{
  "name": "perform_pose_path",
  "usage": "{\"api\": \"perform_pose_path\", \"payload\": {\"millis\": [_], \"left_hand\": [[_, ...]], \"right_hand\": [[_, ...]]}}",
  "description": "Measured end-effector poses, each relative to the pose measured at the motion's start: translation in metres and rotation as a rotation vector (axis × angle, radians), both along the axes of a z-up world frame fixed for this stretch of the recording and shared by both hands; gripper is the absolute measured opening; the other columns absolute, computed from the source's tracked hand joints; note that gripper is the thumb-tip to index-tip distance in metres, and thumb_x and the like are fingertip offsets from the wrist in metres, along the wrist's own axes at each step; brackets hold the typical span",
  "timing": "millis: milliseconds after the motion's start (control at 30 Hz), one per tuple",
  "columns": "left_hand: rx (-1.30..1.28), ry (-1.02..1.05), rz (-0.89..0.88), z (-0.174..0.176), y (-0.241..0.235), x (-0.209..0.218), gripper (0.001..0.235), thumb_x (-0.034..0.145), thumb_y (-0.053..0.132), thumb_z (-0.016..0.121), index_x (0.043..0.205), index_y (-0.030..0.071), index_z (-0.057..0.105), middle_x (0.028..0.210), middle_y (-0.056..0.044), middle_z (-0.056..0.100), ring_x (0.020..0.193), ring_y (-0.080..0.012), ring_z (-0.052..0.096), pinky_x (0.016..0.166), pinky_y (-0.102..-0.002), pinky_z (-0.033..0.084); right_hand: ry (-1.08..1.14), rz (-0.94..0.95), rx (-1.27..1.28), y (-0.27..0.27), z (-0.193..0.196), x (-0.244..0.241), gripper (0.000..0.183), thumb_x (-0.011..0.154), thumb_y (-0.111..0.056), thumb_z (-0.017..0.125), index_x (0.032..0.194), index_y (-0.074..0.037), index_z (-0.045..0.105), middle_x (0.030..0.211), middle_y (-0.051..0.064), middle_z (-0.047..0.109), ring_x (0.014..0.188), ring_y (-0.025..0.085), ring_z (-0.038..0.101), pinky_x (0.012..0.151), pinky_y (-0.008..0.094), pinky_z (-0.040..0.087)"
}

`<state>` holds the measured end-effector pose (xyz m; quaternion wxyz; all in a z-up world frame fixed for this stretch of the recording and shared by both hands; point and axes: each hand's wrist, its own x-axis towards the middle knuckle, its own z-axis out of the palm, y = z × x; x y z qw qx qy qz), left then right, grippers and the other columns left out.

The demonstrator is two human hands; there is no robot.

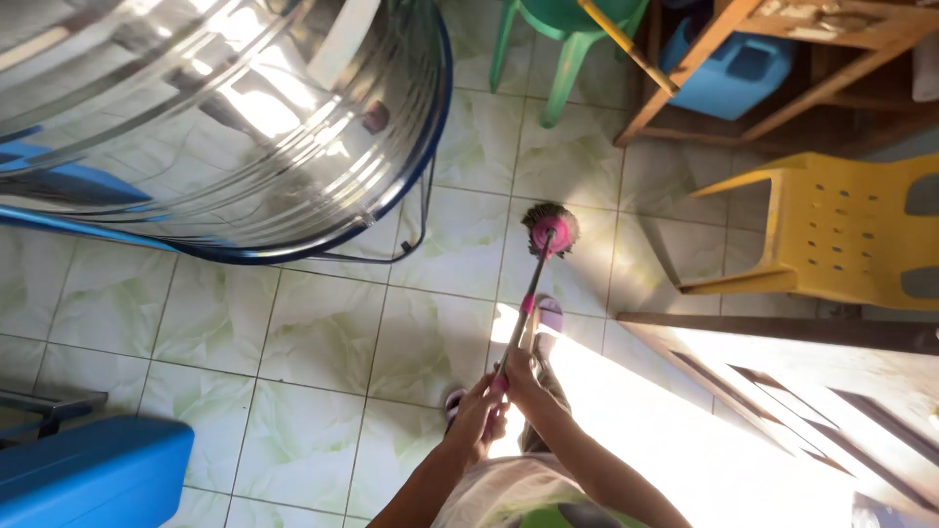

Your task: Mopping the tiled floor in a water production facility.

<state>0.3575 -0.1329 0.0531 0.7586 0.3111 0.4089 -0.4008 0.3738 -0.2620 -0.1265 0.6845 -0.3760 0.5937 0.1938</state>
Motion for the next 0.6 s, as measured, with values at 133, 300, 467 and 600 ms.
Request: {"api": "perform_pose_path", "payload": {"millis": [133, 300, 467, 600], "left_hand": [[0.03, 0.08, -0.014, 0.002, -0.041, 0.045, 0.013, 0.1, 0.017, 0.063, 0.112, 0.022, 0.063, 0.072, 0.0, 0.055, 0.05, -0.0078, 0.046, 0.039, -0.021, 0.033], [-0.026, 0.088, -0.016, -0.017, -0.092, 0.124, 0.027, 0.095, 0.012, 0.053, 0.116, 0.023, 0.066, 0.07, -0.004, 0.055, 0.047, -0.0104, 0.044, 0.038, -0.024, 0.029], [-0.006, 0.032, 0.076, -0.062, -0.165, 0.2, 0.025, 0.098, 0.008, 0.052, 0.12, 0.016, 0.062, 0.074, -0.005, 0.057, 0.049, -0.0094, 0.044, 0.039, -0.022, 0.029], [0.024, -0.073, 0.199, -0.042, -0.227, 0.232, 0.026, 0.1, 0.009, 0.047, 0.122, 0.014, 0.061, 0.068, -0.001, 0.054, 0.045, -0.0103, 0.044, 0.035, -0.021, 0.026]], "right_hand": [[-0.018, 0.123, -0.067, -0.029, 0.025, 0.056, 0.027, 0.102, -0.031, 0.048, 0.099, -0.004, 0.05, 0.073, 0.011, 0.055, 0.056, 0.024, 0.055, 0.045, 0.039, 0.046], [-0.109, 0.319, -0.339, -0.083, -0.018, 0.123, 0.028, 0.099, -0.027, 0.047, 0.091, -0.003, 0.057, 0.07, 0.01, 0.059, 0.054, 0.023, 0.058, 0.041, 0.04, 0.044], [-0.064, 0.225, -0.213, -0.156, -0.025, 0.222, 0.023, 0.1, -0.027, 0.045, 0.094, -0.008, 0.054, 0.071, 0.014, 0.058, 0.053, 0.024, 0.058, 0.041, 0.041, 0.046], [-0.157, 0.423, -0.127, -0.209, 0.02, 0.248, 0.026, 0.103, -0.035, 0.053, 0.096, -0.01, 0.054, 0.073, 0.009, 0.064, 0.05, 0.021, 0.054, 0.041, 0.038, 0.044]]}}
